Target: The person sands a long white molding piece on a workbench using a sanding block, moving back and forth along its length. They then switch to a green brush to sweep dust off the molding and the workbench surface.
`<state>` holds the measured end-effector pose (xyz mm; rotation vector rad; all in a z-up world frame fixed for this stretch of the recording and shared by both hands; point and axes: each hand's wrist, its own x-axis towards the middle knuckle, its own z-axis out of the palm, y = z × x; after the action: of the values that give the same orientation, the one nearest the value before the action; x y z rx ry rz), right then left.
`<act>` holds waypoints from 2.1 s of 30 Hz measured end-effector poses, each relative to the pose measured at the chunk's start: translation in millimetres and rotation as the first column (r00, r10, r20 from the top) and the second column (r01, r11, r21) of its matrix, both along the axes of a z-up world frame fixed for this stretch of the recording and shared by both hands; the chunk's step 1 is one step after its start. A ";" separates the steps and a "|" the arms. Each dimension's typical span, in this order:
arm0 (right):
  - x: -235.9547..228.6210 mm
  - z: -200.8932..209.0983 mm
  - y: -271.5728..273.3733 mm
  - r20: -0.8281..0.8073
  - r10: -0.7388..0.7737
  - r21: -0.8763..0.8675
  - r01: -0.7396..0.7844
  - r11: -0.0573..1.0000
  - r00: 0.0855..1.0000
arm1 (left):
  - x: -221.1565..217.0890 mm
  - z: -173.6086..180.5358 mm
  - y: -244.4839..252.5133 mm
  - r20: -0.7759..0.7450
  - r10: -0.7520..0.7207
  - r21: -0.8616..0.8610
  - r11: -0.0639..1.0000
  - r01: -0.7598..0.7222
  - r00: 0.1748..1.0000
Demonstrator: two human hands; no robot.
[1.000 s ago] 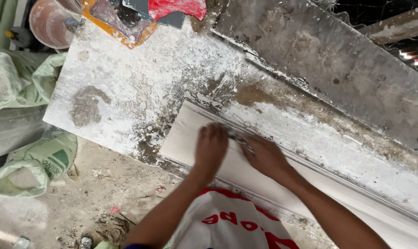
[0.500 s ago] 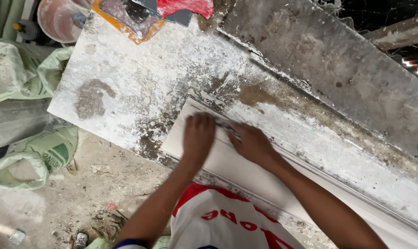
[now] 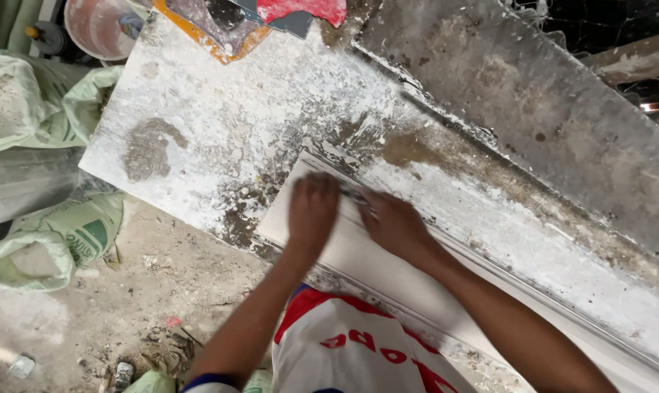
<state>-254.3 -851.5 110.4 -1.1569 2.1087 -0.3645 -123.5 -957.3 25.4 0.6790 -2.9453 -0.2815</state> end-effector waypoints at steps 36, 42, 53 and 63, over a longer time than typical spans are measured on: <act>-14.0 16.0 55.1 -0.030 -0.023 0.166 0.028 0.986 0.999 | -24.4 29.5 29.7 0.201 -0.123 0.101 0.989 0.104 0.972; 22.9 -2.1 -44.2 -0.011 -0.071 -0.189 0.067 0.980 0.997 | 8.3 74.2 -68.7 0.232 0.111 0.071 0.989 -0.131 0.966; 23.9 8.8 66.3 0.322 -0.237 -0.370 0.352 0.860 0.917 | -2.1 59.8 69.8 -0.006 0.500 0.999 0.048 -0.021 0.866; 59.7 1.6 174.3 0.113 -0.369 -0.448 0.379 0.810 0.923 | -7.9 72.5 5.1 -0.031 0.417 0.928 0.349 -0.129 0.909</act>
<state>-194.6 -677.3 112.0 -0.9638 2.2974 -1.1142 -131.4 -952.2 97.9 1.0885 -2.0839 -1.8832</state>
